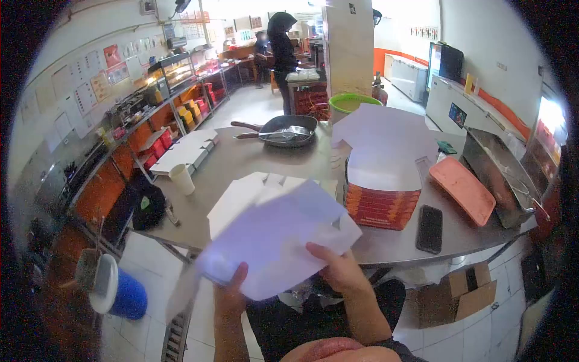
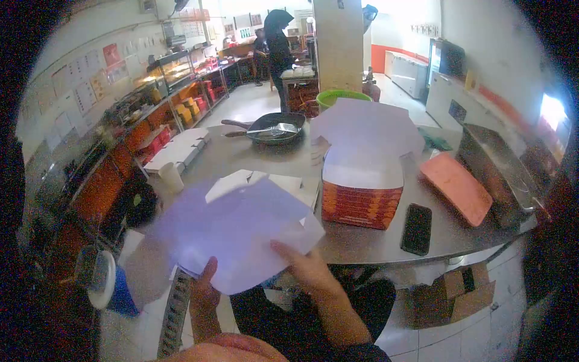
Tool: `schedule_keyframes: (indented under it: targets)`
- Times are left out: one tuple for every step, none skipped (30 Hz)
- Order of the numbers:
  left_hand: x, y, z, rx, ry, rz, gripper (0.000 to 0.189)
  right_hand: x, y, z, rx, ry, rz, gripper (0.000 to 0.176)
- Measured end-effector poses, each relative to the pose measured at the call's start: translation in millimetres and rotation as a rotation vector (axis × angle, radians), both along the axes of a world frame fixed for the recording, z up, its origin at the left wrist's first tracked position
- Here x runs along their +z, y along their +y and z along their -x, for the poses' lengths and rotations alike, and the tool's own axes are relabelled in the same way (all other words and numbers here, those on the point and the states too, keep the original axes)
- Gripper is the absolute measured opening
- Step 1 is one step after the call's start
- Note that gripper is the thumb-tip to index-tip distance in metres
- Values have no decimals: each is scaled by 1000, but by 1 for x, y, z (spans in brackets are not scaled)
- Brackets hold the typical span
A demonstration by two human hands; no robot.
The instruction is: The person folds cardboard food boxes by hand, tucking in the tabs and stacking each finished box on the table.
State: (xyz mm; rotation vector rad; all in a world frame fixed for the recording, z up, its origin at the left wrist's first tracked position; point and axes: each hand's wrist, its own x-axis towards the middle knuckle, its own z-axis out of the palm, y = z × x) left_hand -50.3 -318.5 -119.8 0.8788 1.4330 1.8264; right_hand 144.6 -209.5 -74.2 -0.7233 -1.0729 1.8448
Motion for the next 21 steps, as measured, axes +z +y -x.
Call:
schedule_keyframes:
  targets:
    - [7,1,0,-21,-41,-6,56,2,1,-5,83,118,203,47]
    - [18,4,-4,-13,-43,-8,56,-3,0,-9,83,143,152,57]
    - [30,10,-11,26,-230,15,57,-10,-1,-7,89,141,150,57]
    - [36,12,-15,64,-419,38,58,-18,-2,-3,-50,99,-13,53]
    - [9,20,0,-7,-268,119,62,-22,-3,1,-189,57,-177,51]
    - [-1,26,-11,78,-4,-55,61,-21,-5,5,-183,56,-179,51]
    - [-6,34,-29,163,262,-229,59,-19,-8,10,-327,-69,-456,52]
    - [9,37,-46,167,261,-237,59,-15,-10,15,-474,-194,-737,53]
    - [38,35,-66,70,-31,-431,57,-9,-13,18,-473,-192,-745,53]
    - [56,32,-75,-30,-329,-613,54,-2,-17,20,-431,-295,-1021,52]
    - [58,28,-70,-22,-335,-613,54,1,-21,20,-373,-400,-1294,51]
    - [59,22,-61,-36,-109,-530,52,-6,-19,20,-291,-506,-1398,49]
    - [62,18,-55,-48,116,-443,49,-8,-20,16,-277,-507,-1402,49]
    - [73,20,-53,-18,-24,-324,47,-7,-20,11,-189,-416,-1317,47]
    - [69,20,-51,-6,-29,-329,47,-5,-19,4,-104,-328,-1228,45]
    - [60,25,-47,-91,-114,-427,46,2,-20,-6,36,-277,-1050,46]
    - [49,30,-41,-183,-194,-521,45,0,-19,-5,38,-272,-1052,46]
    - [23,36,-34,-221,-136,-573,49,-4,-18,-3,-21,-81,-960,45]
    - [16,38,-33,-222,-133,-571,49,-5,-18,-2,-78,104,-859,44]
    - [10,40,-33,-188,-95,-575,49,0,-20,2,-123,97,-778,41]
    - [8,43,-34,-155,-57,-583,50,-1,-21,4,-125,96,-779,41]
